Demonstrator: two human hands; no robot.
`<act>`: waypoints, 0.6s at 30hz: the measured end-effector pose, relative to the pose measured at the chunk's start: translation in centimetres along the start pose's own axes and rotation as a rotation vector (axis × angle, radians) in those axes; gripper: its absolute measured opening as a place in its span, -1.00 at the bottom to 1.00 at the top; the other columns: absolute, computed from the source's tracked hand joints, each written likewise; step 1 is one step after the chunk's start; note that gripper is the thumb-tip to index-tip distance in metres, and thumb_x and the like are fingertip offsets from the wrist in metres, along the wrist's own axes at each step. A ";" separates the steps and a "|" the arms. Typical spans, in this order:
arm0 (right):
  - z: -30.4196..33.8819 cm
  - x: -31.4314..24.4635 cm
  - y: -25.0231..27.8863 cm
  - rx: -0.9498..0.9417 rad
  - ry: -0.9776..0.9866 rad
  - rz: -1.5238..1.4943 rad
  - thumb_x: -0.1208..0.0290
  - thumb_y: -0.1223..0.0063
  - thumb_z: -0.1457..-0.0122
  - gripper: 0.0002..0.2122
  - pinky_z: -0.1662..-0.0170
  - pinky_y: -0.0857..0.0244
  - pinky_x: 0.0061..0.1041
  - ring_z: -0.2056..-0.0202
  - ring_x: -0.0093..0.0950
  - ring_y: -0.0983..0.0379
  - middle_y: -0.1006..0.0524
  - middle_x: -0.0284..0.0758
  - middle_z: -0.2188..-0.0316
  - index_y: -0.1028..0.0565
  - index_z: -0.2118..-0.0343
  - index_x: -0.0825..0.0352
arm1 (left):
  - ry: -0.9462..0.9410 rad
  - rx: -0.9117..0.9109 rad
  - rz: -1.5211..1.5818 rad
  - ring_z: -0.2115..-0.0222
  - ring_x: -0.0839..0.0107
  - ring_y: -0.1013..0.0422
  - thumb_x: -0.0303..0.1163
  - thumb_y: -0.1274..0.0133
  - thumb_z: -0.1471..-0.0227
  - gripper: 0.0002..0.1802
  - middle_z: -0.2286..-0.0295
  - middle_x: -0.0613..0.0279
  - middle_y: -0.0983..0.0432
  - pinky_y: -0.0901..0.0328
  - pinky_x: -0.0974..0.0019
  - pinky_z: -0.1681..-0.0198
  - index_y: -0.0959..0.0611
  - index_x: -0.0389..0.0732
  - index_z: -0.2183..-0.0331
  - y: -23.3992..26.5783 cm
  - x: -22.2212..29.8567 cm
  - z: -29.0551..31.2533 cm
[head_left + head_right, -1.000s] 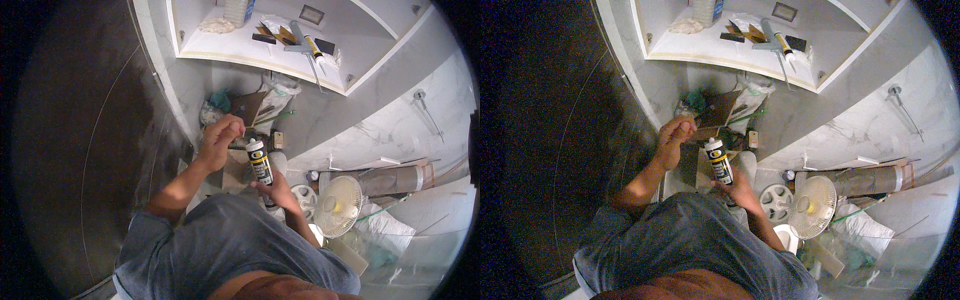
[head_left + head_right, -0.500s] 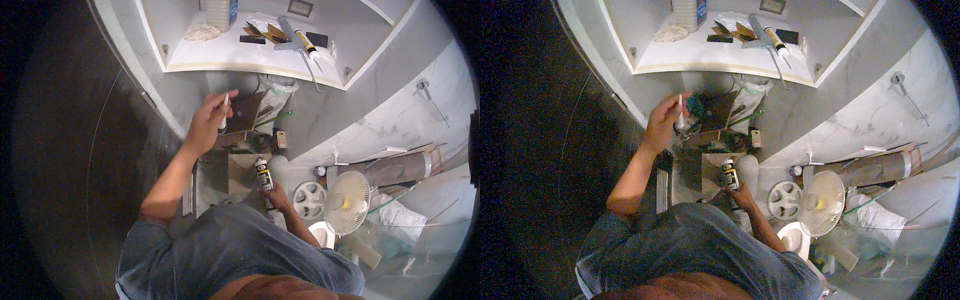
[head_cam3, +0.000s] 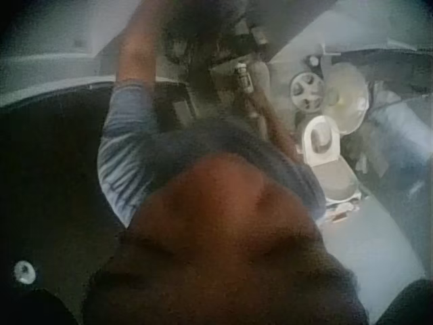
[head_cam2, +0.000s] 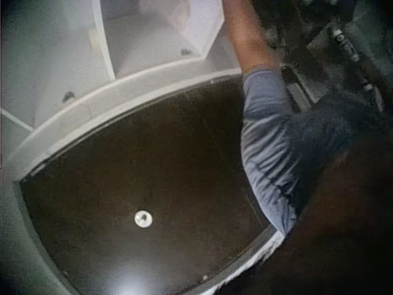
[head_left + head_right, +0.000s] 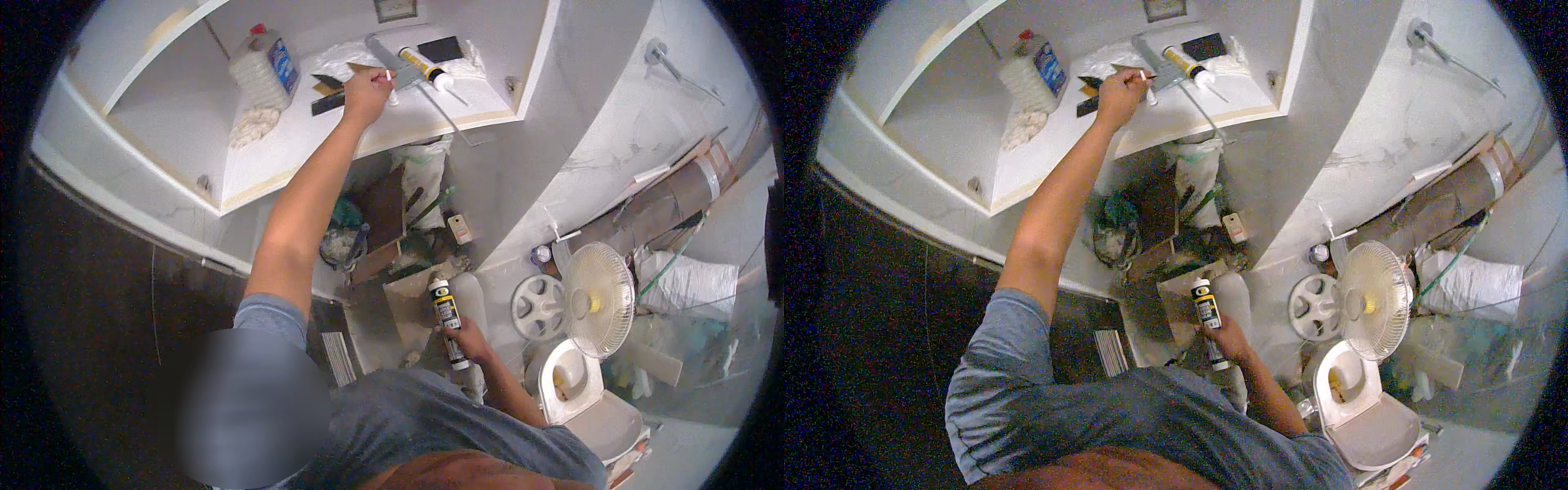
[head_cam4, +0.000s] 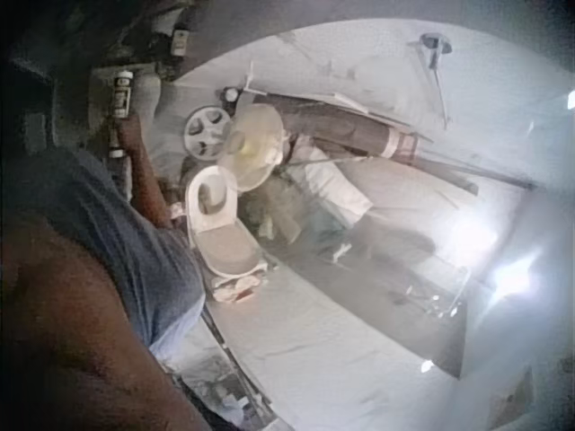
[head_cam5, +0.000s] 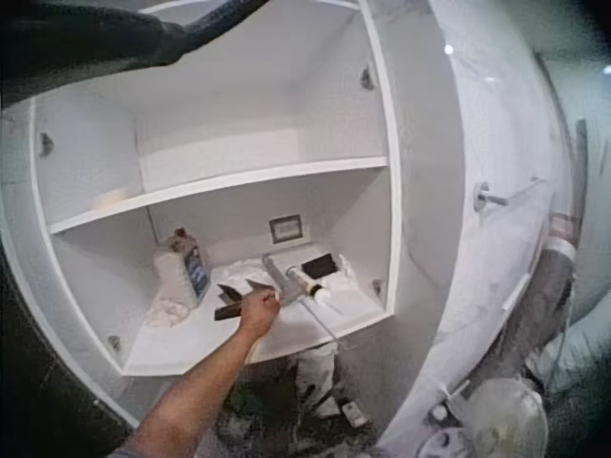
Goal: The person retrieves a sealant tube and a utility knife from a bathroom shelf. They use the knife to cut the tip of the sealant tube, then place the tube into a caulking gun. The person briefly tests the sealant on a sink before returning the tools to the shelf.
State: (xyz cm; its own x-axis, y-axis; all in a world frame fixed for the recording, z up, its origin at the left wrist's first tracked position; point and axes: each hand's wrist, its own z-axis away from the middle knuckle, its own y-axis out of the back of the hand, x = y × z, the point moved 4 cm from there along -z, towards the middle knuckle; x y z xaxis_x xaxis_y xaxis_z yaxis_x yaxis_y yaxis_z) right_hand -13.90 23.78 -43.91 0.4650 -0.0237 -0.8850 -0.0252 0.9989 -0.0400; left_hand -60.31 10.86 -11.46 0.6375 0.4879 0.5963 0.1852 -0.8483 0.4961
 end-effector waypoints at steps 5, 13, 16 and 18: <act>1.7 -2.7 0.7 0.041 -0.070 -0.126 0.32 -0.30 -0.11 -0.72 0.52 -0.39 -0.46 0.59 -0.52 -0.47 -0.50 -0.38 0.54 -0.42 0.27 0.33 | 0.103 -0.148 -0.163 0.51 0.16 -0.51 -0.30 -0.35 0.15 -0.73 0.58 0.07 -0.57 -0.37 0.17 0.35 -0.61 -0.28 0.55 -4.7 -2.8 0.4; 1.0 -2.8 1.9 0.064 -0.118 -0.079 0.29 -0.32 -0.09 -0.70 0.49 -0.42 -0.43 0.58 -0.50 -0.48 -0.52 -0.36 0.50 -0.44 0.26 0.33 | 0.081 -0.117 -0.157 0.46 0.15 -0.52 -0.30 -0.39 0.19 -0.70 0.52 0.06 -0.59 -0.38 0.14 0.34 -0.66 -0.26 0.44 -4.7 2.8 -1.5; 0.2 -1.3 1.7 0.023 -0.113 -0.088 0.30 -0.32 -0.09 -0.70 0.50 -0.43 -0.42 0.58 -0.49 -0.49 -0.52 -0.36 0.50 -0.45 0.25 0.35 | -0.121 -0.235 0.154 0.41 0.14 -0.54 -0.31 -0.37 0.16 -0.72 0.49 0.05 -0.60 -0.40 0.13 0.29 -0.69 -0.25 0.39 -8.3 5.7 -3.7; -0.6 0.6 1.8 -0.012 -0.174 -0.139 0.30 -0.33 -0.09 -0.70 0.50 -0.42 -0.42 0.57 -0.48 -0.50 -0.52 -0.35 0.49 -0.46 0.24 0.35 | -0.173 -0.256 0.036 0.41 0.08 -0.54 -0.28 -0.36 0.19 -0.70 0.49 0.03 -0.60 -0.41 0.11 0.28 -0.65 -0.26 0.43 -12.0 8.4 -4.8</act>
State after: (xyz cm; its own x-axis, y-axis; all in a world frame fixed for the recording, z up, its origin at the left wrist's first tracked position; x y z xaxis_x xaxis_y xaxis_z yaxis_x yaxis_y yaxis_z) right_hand -14.20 25.54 -44.75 0.6106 -0.1529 -0.7771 0.0396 0.9859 -0.1628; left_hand -60.77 26.12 -9.36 0.7620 0.3978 0.5110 -0.0198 -0.7744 0.6324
